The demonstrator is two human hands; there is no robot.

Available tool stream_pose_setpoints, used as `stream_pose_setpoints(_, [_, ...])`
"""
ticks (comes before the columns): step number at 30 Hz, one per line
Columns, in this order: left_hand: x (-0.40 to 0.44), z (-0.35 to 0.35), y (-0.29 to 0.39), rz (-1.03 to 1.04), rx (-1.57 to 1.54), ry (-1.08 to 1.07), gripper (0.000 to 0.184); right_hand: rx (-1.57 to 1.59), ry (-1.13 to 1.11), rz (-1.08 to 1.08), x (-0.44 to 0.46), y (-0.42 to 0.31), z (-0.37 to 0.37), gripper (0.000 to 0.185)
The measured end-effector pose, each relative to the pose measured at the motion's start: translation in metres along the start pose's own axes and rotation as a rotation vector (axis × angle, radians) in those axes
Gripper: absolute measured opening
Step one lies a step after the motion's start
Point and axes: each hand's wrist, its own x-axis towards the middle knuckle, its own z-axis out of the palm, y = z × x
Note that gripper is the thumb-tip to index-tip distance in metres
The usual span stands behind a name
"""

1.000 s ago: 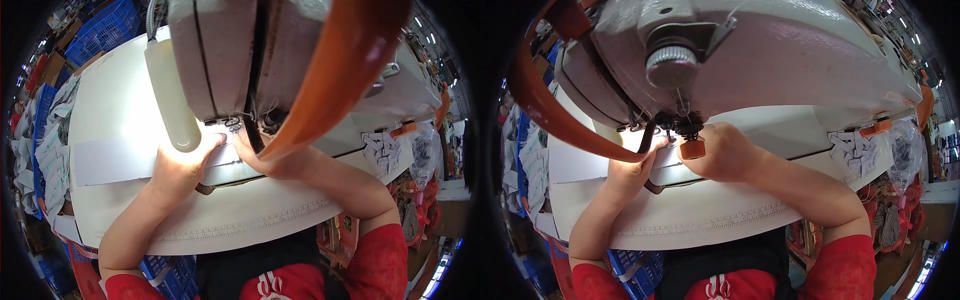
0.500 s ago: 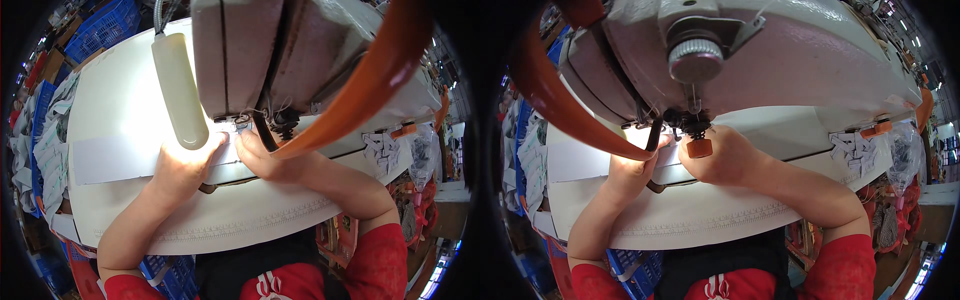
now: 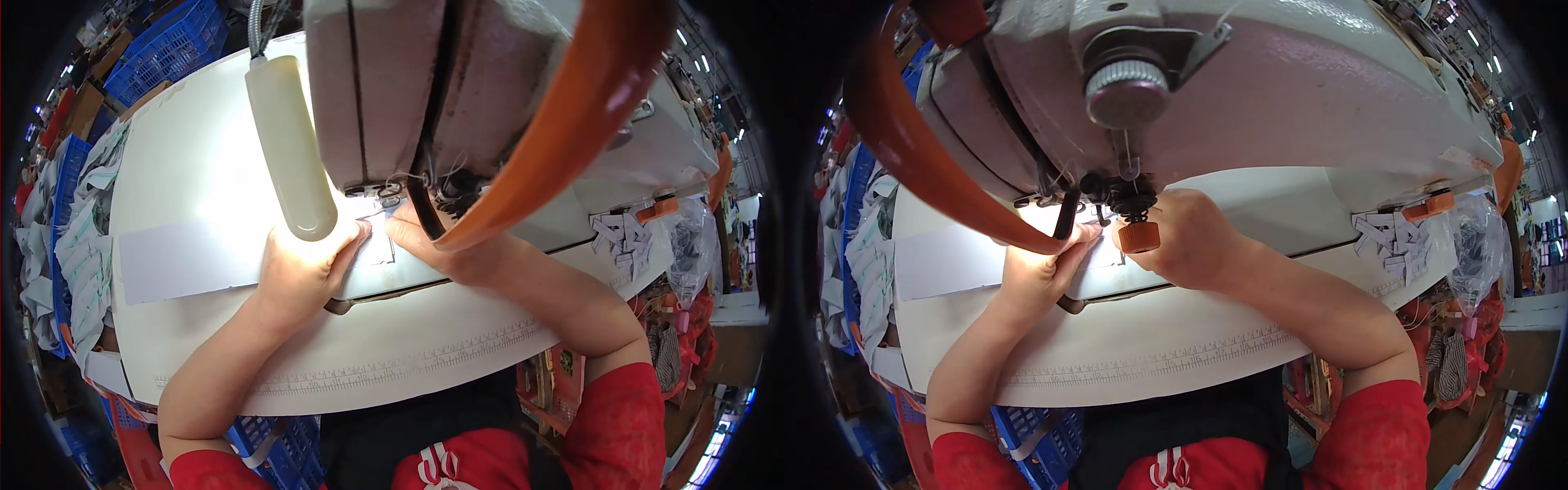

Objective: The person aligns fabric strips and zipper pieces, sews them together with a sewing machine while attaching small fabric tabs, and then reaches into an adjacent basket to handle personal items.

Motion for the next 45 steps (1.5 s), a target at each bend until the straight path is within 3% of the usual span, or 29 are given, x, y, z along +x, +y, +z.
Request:
stream_pose_setpoints(4, [-0.001, 0.002, 0.001, -0.004, -0.046, 0.046, 0.007, 0.040, 0.010, 0.045, -0.001, 0.001, 0.001, 0.018])
stream_pose_setpoints(9, [0.006, -0.004, 0.009, 0.069, 0.131, 0.051, 0.009, -0.024, 0.062, -0.027, 0.002, 0.001, 0.000, 0.019])
stream_pose_setpoints(13, [0.005, -0.009, 0.011, 0.069, 0.241, -0.084, 0.017, -0.079, -0.036, -0.086, 0.002, 0.004, -0.003, 0.019])
stream_pose_setpoints(19, [0.000, 0.001, 0.004, 0.060, 0.128, 0.027, 0.014, 0.079, -0.066, 0.035, 0.005, 0.001, -0.011, 0.020])
stream_pose_setpoints(24, [-0.002, -0.001, 0.000, 0.043, 0.086, 0.007, 0.014, 0.032, 0.002, -0.024, -0.004, 0.005, 0.003, 0.021])
stream_pose_setpoints(28, [0.001, -0.008, 0.003, 0.118, 0.228, -0.064, 0.016, -0.038, -0.009, -0.078, 0.003, 0.004, -0.006, 0.021])
stream_pose_setpoints(45, [0.002, -0.012, 0.006, 0.126, 0.283, -0.115, 0.017, 0.002, -0.004, -0.019, 0.002, 0.005, -0.005, 0.022])
